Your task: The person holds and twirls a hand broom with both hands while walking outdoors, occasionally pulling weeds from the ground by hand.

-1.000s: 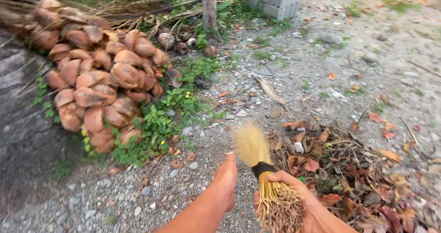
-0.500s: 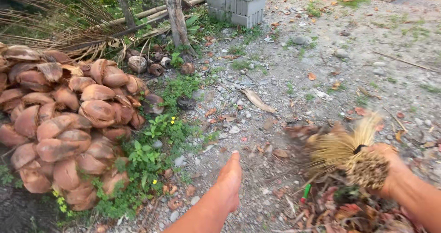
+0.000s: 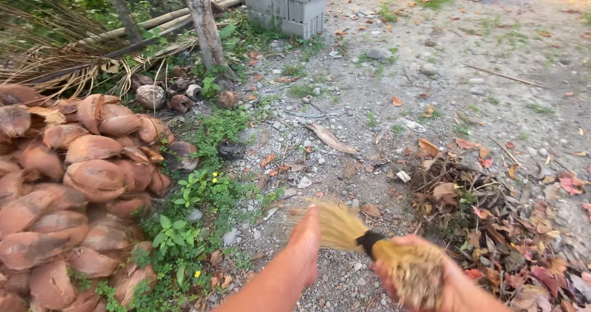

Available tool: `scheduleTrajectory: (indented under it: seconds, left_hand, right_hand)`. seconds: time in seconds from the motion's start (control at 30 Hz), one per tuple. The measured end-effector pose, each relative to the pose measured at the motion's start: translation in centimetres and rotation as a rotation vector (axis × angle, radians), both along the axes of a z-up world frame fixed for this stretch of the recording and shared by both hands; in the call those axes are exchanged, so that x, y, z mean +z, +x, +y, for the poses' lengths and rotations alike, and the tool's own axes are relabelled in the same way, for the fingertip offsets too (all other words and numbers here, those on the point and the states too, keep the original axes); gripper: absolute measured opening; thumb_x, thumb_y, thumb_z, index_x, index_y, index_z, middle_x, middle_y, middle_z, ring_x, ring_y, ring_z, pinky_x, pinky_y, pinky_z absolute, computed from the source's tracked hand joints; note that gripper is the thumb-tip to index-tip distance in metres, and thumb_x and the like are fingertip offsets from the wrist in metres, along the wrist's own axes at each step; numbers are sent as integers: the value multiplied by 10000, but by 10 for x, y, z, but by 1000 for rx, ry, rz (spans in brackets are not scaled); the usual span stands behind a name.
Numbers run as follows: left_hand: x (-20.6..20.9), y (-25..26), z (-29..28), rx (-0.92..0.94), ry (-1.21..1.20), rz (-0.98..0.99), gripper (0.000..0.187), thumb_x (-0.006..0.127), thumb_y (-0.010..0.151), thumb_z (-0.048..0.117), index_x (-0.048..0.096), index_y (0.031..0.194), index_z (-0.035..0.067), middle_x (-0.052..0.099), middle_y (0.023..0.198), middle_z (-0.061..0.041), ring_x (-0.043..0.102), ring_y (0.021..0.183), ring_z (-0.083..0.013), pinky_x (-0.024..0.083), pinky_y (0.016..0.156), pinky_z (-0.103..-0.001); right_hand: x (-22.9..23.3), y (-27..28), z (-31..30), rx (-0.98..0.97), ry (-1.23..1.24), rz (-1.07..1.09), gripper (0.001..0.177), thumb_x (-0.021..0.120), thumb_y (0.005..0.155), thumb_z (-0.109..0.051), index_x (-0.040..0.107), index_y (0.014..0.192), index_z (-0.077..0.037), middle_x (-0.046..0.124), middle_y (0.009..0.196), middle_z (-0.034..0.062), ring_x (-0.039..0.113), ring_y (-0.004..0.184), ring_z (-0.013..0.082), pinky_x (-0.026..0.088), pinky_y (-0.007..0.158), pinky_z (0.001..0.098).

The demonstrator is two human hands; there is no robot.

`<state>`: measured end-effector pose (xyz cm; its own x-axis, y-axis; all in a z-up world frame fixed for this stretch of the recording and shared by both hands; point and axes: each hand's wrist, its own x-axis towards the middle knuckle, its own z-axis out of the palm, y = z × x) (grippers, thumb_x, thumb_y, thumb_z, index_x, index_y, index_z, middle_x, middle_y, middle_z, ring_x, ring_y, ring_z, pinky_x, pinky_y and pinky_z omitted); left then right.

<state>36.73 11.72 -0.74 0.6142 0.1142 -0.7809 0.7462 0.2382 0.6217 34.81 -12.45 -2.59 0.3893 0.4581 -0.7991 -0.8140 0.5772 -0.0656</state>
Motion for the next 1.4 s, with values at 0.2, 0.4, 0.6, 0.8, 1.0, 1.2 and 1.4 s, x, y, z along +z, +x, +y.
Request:
scheduleTrajectory:
  seconds: [0.2, 0.4, 0.6, 0.8, 1.0, 1.2, 1.4]
  left_hand:
    - [16, 10, 8, -15, 6, 12, 898, 358, 968, 713, 120, 1666, 202, 62, 1747, -127, 89, 1609, -354, 131, 1259, -628]
    - [0, 5, -12, -1, -23, 50, 834, 330, 971, 662, 143, 1665, 240, 95, 1757, -64, 98, 1618, -333, 142, 1260, -658]
    - [-14, 35, 9, 75, 52, 56, 819, 355, 987, 661, 236, 1647, 191, 167, 1740, -114, 141, 1609, -317, 147, 1265, -608]
    - [-17, 63, 34, 133, 49, 24, 841, 329, 969, 702, 217, 1652, 225, 90, 1748, -104, 88, 1612, -313, 108, 1265, -611]
    - [-1, 103, -22, 154, -31, 59, 932, 418, 930, 739, 145, 1659, 228, 158, 1735, -121, 266, 1551, -420, 210, 1180, -719]
    - [12, 138, -62, -359, -406, 120, 935, 576, 749, 886, 663, 1269, 114, 696, 1252, -153, 651, 1134, -369, 343, 1014, -741]
    - [-21, 164, -63, 38, -422, 106, 589, 813, 792, 657, 724, 979, 106, 782, 815, -100, 747, 711, -278, 637, 744, -539]
  right_hand:
    - [20, 84, -31, -58, -525, -201, 347, 542, 881, -351, 636, 1056, -67, 705, 877, 137, 687, 693, 267, 609, 609, 417]
    - [56, 30, 49, 17, -551, -157, 365, 610, 876, -338, 635, 1062, -26, 706, 872, 179, 672, 684, 319, 599, 601, 450]
    - [35, 38, 79, 271, -68, -145, 348, 704, 790, -295, 656, 992, -15, 705, 775, 171, 667, 596, 297, 608, 557, 426]
    - [-20, 164, 23, 155, 51, -5, 361, 712, 841, -280, 636, 1013, 27, 685, 779, 150, 673, 587, 257, 602, 527, 358]
    - [-1, 219, -10, 114, -324, -260, 221, 637, 830, -318, 627, 869, -101, 696, 795, 85, 676, 634, 276, 616, 636, 449]
    - [20, 182, 27, 302, -247, -231, 303, 661, 834, -351, 683, 871, -52, 725, 751, 160, 687, 591, 314, 610, 577, 504]
    - [12, 219, 66, 559, -78, -188, 403, 569, 939, -396, 719, 956, -22, 764, 874, 194, 753, 686, 316, 654, 634, 483]
